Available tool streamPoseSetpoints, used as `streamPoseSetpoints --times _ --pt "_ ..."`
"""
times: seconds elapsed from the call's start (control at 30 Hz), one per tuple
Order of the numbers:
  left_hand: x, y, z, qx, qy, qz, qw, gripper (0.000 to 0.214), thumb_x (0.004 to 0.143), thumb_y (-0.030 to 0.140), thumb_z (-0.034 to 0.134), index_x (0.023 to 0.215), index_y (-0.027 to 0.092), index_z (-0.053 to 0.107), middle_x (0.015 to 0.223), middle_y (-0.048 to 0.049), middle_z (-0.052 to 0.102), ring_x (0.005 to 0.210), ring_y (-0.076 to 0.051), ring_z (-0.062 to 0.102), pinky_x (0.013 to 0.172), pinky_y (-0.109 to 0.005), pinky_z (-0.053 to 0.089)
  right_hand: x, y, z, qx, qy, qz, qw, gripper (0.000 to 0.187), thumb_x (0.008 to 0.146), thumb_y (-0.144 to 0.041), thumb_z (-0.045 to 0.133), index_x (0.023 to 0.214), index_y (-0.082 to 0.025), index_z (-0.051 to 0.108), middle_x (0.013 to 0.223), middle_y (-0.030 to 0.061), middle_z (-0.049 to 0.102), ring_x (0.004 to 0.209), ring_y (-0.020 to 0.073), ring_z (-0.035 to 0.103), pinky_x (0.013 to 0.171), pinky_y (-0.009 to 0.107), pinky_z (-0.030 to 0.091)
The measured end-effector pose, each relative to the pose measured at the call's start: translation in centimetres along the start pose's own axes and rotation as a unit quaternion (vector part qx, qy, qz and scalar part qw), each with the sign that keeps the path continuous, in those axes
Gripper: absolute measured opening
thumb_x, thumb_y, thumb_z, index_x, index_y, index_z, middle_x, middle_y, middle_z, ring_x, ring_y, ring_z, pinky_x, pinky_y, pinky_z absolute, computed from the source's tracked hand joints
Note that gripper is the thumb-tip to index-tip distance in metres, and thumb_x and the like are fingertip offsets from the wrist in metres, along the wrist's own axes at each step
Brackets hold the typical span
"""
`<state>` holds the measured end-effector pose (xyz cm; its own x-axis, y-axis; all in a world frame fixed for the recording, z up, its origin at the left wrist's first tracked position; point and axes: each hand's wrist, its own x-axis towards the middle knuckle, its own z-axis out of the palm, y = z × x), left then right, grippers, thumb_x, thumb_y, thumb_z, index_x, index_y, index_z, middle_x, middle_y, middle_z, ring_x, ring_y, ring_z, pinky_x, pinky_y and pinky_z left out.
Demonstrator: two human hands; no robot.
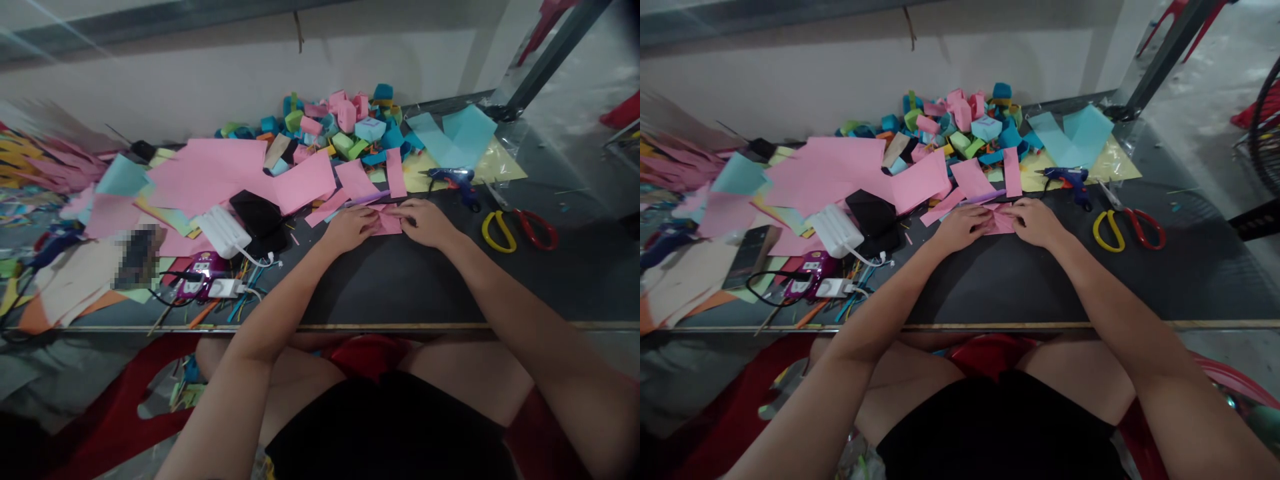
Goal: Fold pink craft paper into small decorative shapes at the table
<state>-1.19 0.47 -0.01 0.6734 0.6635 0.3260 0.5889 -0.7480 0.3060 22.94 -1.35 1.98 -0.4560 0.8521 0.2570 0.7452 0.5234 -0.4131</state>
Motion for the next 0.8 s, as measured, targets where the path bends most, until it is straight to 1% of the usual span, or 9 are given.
streamPoseSetpoints --times 0.1,0.17,0.3,0.37,0.47,0.6,0.67,0.73,0.8 --pt "0.0 -0.7 -0.3 -0.021 0.007 0.034 0.999 0.021 0.096 0.026 0.060 0.107 0.024 0.078 0.126 -0.0072 0.074 0.121 -0.022 0.066 0.107 -0.044 0.051 -0.1 0.2 -0.4 -0.012 0.007 -0.014 1.000 0.037 0.085 -0.019 0.059 0.114 -0.028 0.080 0.109 0.0092 0.076 0.102 0.0273 0.068 0.099 0.046 0.050" --pt "0.1 -0.8 -0.5 -0.035 0.012 0.054 0.998 0.021 0.097 0.024 0.059 0.102 0.025 0.079 0.120 -0.0061 0.076 0.116 -0.021 0.068 0.104 -0.043 0.052 -0.2 0.3 -0.6 -0.021 0.011 -0.029 0.999 0.029 0.088 -0.027 0.061 0.107 -0.028 0.082 0.103 0.0089 0.076 0.097 0.0261 0.068 0.097 0.044 0.050" --pt "-0.1 -0.7 -0.6 -0.083 0.014 0.076 0.994 0.017 0.094 0.028 0.064 0.096 0.024 0.080 0.106 -0.0066 0.079 0.105 -0.021 0.072 0.098 -0.042 0.054 -0.4 -0.1 -0.8 -0.011 0.021 -0.070 0.997 0.026 0.088 -0.034 0.063 0.101 -0.025 0.083 0.096 0.0089 0.077 0.090 0.0242 0.068 0.090 0.041 0.050" --pt "-0.2 -1.0 -0.7 -0.129 0.011 0.073 0.989 0.012 0.090 0.032 0.071 0.092 0.025 0.080 0.103 -0.0063 0.080 0.102 -0.022 0.072 0.097 -0.041 0.054 -0.5 -0.6 -0.8 0.002 0.017 -0.099 0.995 0.026 0.089 -0.034 0.061 0.100 -0.026 0.083 0.094 0.0081 0.078 0.088 0.0233 0.068 0.089 0.040 0.050" --pt "-0.2 -1.6 -0.9 -0.215 -0.011 0.054 0.975 0.008 0.084 0.030 0.078 0.090 0.027 0.081 0.102 -0.0056 0.080 0.102 -0.021 0.072 0.098 -0.040 0.055 -0.6 -1.5 -1.0 0.015 -0.018 -0.138 0.990 0.029 0.091 -0.032 0.055 0.099 -0.027 0.083 0.090 0.0060 0.079 0.085 0.0217 0.068 0.088 0.039 0.049" --pt "-0.3 -2.0 -1.3 -0.272 -0.031 0.026 0.961 0.005 0.083 0.028 0.078 0.087 0.027 0.082 0.098 -0.0064 0.080 0.101 -0.021 0.072 0.099 -0.042 0.056 -0.7 -2.1 -0.8 0.053 -0.053 -0.136 0.988 0.030 0.091 -0.028 0.055 0.103 -0.027 0.083 0.089 0.0031 0.081 0.079 0.0189 0.070 0.081 0.034 0.049" --pt "-0.3 -2.0 -1.5 -0.282 -0.038 0.026 0.958 0.004 0.081 0.027 0.080 0.084 0.027 0.082 0.094 -0.0060 0.080 0.101 -0.022 0.072 0.100 -0.043 0.055 -0.7 -1.9 -0.4 0.074 -0.030 -0.115 0.990 0.028 0.090 -0.028 0.057 0.102 -0.028 0.082 0.091 0.0020 0.081 0.078 0.0183 0.071 0.078 0.033 0.050" --pt "-0.3 -1.8 -1.8 -0.294 -0.060 0.031 0.953 0.005 0.079 0.025 0.081 0.083 0.027 0.082 0.094 -0.0053 0.080 0.106 -0.023 0.072 0.104 -0.044 0.054 -0.5 -1.4 0.1 0.081 0.022 -0.096 0.992 0.026 0.090 -0.028 0.058 0.101 -0.028 0.082 0.094 0.0023 0.081 0.081 0.0193 0.071 0.077 0.034 0.052" --pt "-0.3 -1.5 -2.1 -0.315 -0.083 0.034 0.945 0.004 0.078 0.024 0.081 0.081 0.027 0.082 0.094 -0.0049 0.081 0.108 -0.022 0.072 0.107 -0.043 0.053 -0.2 -0.9 0.5 0.077 0.076 -0.092 0.990 0.026 0.091 -0.029 0.058 0.100 -0.028 0.082 0.097 0.0028 0.081 0.088 0.0212 0.072 0.082 0.037 0.053"
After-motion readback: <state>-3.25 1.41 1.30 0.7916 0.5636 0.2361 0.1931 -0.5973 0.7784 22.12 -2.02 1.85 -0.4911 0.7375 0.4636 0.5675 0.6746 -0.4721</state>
